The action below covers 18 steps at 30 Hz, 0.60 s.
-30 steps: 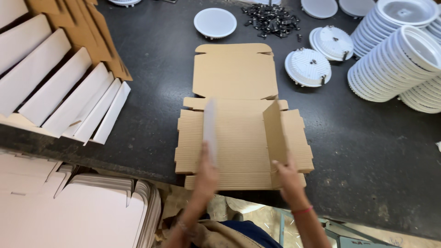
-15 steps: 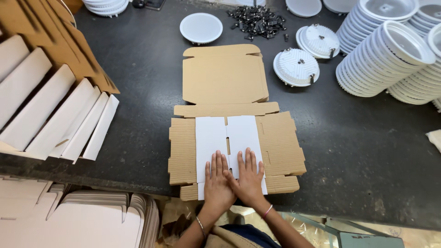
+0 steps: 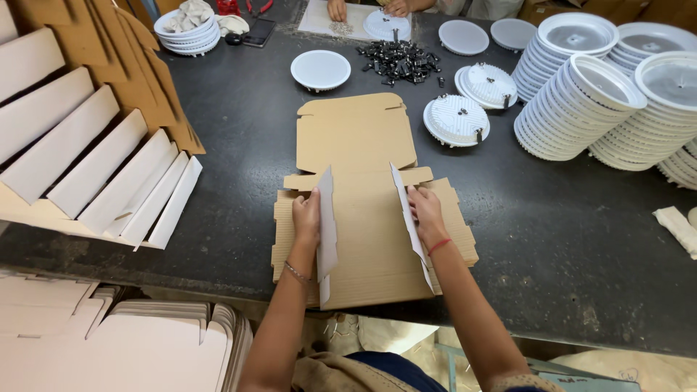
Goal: The person folds flat cardboard cartons into open boxes at a workbench. They lift each flat blank, fold the side walls and end flaps inward, press the corners to shape the box, and place the finished box onto a stack of completed boxes beside them.
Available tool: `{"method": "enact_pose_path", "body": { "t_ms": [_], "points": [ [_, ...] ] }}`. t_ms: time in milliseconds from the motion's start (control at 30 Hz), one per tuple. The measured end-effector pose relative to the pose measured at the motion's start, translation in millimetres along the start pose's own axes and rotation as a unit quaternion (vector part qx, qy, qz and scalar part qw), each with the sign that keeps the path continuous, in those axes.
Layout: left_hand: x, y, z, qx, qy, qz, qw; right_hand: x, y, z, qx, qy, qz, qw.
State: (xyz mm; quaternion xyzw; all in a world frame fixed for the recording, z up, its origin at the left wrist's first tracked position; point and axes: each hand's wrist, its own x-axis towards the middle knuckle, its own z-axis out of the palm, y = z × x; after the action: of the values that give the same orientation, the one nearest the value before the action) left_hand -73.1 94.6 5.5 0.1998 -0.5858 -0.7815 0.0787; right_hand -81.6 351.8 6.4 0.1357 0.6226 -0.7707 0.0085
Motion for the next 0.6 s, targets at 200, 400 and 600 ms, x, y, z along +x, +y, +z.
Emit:
{"method": "enact_pose_path", "body": {
  "t_ms": [200,400,600],
  "points": [
    [-13.8,-0.1,-2.6,0.111,0.029,0.114,0.987,-11.2,1.3,3.2,0.028,-0.002,0.013,1.0],
    [-26.4,-9.5,-4.5,0.494,-0.02,0.171,0.852,-9.7,26.1,7.2,-0.087,0.006,-0.051,0.995],
    [-22.6,-23.8,-10.6,0.598,-0.037,0.315,0.736,1.1,47.5,6.5,-0.538,0.051,-0.17,0.824]
  ]
}}
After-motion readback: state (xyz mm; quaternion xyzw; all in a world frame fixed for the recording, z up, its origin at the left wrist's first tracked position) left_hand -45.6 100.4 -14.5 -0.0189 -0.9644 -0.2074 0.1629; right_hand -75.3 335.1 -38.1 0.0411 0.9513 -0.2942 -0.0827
